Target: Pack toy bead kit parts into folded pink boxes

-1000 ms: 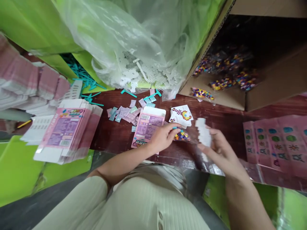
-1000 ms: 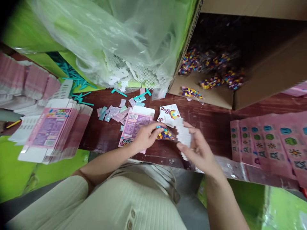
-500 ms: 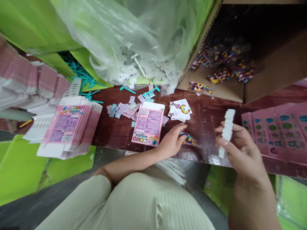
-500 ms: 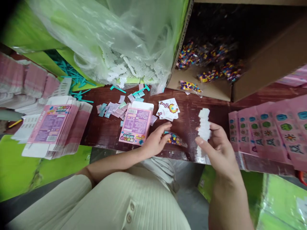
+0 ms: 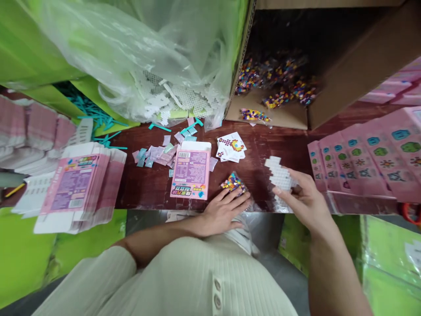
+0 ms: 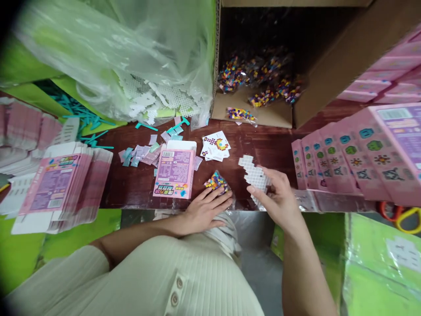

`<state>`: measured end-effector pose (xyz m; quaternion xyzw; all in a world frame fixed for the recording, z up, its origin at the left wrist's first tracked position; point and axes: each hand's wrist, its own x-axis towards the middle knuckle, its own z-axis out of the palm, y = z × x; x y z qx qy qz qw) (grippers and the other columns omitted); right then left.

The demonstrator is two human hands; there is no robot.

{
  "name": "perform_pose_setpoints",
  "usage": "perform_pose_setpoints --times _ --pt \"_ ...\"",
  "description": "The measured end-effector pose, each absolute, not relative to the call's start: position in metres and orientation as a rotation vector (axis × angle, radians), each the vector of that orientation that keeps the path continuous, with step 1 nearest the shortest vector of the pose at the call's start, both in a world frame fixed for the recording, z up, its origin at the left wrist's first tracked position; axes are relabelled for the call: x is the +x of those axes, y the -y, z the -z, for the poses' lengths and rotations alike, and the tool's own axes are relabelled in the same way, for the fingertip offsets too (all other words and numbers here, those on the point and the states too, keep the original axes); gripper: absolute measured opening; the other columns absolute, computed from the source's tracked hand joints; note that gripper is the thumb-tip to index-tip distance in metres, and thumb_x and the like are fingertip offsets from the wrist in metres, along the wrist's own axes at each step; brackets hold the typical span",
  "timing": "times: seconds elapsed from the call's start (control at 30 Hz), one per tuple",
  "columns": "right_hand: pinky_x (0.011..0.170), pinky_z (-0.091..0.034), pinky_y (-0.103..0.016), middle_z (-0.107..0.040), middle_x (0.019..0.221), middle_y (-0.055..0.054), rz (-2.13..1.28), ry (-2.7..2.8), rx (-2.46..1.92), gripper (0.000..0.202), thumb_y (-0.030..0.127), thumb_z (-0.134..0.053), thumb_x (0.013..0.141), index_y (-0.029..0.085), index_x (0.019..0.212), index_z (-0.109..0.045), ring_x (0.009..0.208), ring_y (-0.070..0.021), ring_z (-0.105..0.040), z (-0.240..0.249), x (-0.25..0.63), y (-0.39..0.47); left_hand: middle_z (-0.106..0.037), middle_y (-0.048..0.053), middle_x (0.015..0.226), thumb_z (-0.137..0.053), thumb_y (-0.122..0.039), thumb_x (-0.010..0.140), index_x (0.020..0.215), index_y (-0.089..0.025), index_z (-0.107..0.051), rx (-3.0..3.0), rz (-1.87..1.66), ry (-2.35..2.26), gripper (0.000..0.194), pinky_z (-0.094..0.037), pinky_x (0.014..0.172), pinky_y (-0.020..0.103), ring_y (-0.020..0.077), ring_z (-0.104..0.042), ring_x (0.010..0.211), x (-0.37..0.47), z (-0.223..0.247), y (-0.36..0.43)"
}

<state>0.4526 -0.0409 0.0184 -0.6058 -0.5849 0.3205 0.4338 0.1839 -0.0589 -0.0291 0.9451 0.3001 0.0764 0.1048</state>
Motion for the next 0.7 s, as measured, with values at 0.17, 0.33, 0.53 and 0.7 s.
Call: perform_pose_setpoints --times 0.17,0.33,0.53,0.7 --pt "0.104 -0.059 -0.046 -0.074 0.134 -0.012 -0.95 1.536 -1.525 0.06 0.065 -0.065 0.098 0.027 0.144 -0.069 0.117 -0.0275 -0.072 -0.006 0.422 0.026 -0.055 0.011 0.166 -0.064 -0.065 0.101 0.153 -0.02 -0.062 2.69 -0.415 -0.75 0.068 -0.031 0.134 0.052 0.0341 -0.043 0.16 0.19 0.02 0.048" --pt "0.104 -0.057 -0.051 -0.073 0.135 -0.018 -0.867 1.534 -1.867 0.087 0.076 -0.071 0.086 0.017 0.15 -0.062 0.119 -0.0349 -0.071 0.012 0.41 0.023 -0.072 0.009 0.146 -0.053 -0.044 0.109 0.125 -0.023 -0.077 2.36 -0.689 -1.419 0.036 -0.044 0.127 0.046 0.0269 -0.059 0.147 0.136 -0.012 0.037" --pt "0.099 -0.053 -0.059 -0.069 0.134 -0.019 -0.654 2.002 -2.078 0.055 0.069 -0.066 0.091 0.024 0.121 -0.076 0.123 -0.0433 -0.063 0.02 0.396 0.019 -0.025 0.034 0.176 -0.078 -0.067 0.085 0.165 0.001 -0.036 1.91 -0.122 -2.264 0.113 -0.011 0.132 0.075 0.0535 -0.011 0.167 0.074 -0.022 -0.003" --pt "0.078 -0.058 -0.043 -0.078 0.103 -0.009 -0.907 1.983 -1.811 0.054 0.067 -0.07 0.087 0.024 0.12 -0.067 0.088 -0.0305 -0.073 0.003 0.396 0.021 -0.051 0.027 0.164 -0.088 -0.051 0.082 0.163 -0.009 -0.041 1.871 -0.263 -2.156 0.102 -0.016 0.135 0.069 0.0491 -0.027 0.165 0.076 -0.022 -0.004"
